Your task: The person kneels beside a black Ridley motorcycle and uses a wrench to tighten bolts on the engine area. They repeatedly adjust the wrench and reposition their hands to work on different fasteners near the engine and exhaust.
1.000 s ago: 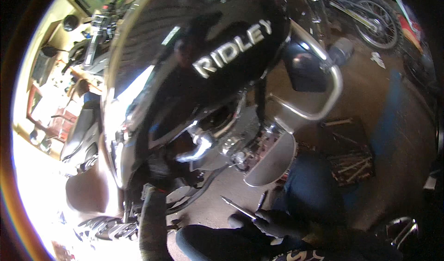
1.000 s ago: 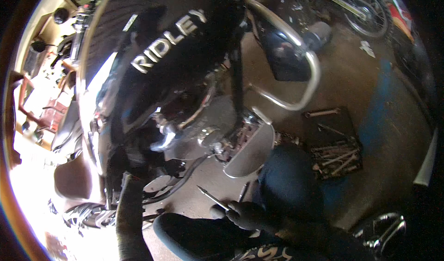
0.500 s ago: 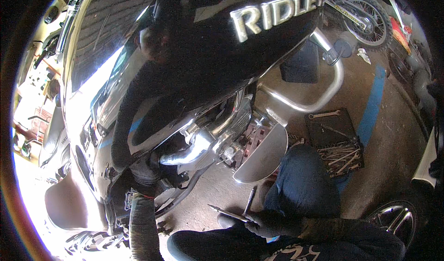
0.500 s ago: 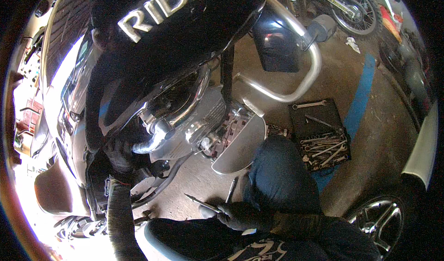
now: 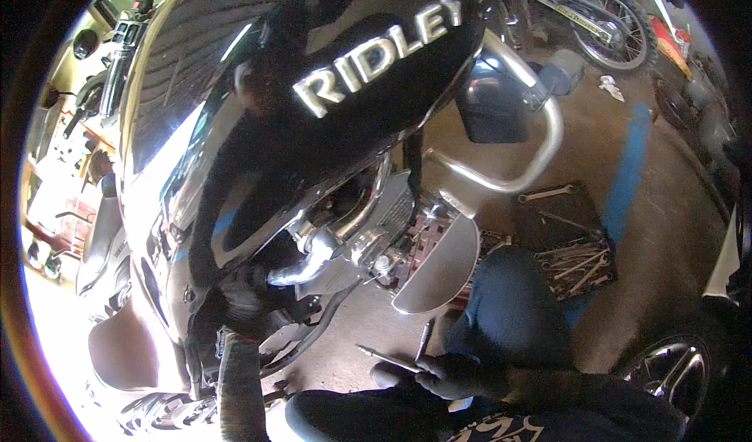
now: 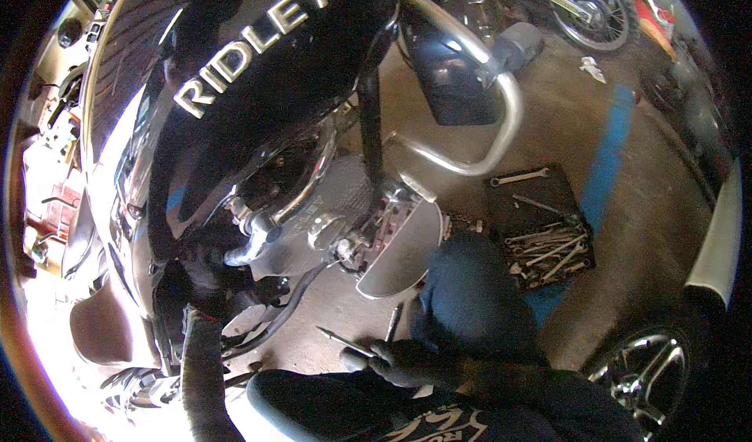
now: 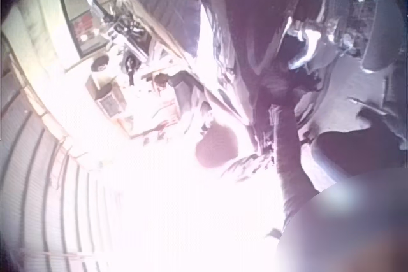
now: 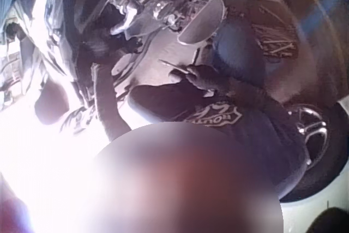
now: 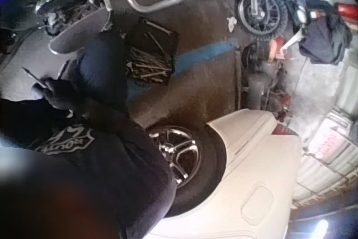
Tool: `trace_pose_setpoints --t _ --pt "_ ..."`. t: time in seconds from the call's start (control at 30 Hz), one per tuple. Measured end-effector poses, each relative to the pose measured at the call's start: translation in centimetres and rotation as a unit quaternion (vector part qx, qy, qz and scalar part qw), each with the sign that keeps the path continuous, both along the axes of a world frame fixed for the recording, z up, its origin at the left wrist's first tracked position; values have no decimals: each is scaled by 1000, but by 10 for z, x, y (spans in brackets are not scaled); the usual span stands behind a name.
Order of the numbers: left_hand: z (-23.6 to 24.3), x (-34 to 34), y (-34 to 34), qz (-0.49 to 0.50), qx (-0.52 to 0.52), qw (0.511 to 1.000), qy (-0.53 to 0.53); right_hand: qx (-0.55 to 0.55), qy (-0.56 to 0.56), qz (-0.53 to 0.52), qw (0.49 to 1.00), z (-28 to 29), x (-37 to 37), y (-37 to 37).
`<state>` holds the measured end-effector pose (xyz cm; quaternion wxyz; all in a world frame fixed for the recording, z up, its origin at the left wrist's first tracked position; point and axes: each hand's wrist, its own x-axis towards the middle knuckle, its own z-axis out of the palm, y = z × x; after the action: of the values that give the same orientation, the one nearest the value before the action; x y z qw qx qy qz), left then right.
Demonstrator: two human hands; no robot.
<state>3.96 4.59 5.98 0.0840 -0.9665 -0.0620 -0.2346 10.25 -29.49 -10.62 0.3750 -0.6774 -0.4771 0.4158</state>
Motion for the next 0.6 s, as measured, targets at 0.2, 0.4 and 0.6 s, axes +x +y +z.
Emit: trace_pose_setpoints --t 0.2,0.4,0.6 --pt "-23 -8 26 -17 -459 888 -32 -3 -5 0 1000 -6 3 -3" --pt "-73 -34 73 54 93 990 -90 27 2 -19 999 -11 -3 -3" --pt "-70 -36 66 122 47 988 -84 35 -1 -21 999 -23 -8 -4"
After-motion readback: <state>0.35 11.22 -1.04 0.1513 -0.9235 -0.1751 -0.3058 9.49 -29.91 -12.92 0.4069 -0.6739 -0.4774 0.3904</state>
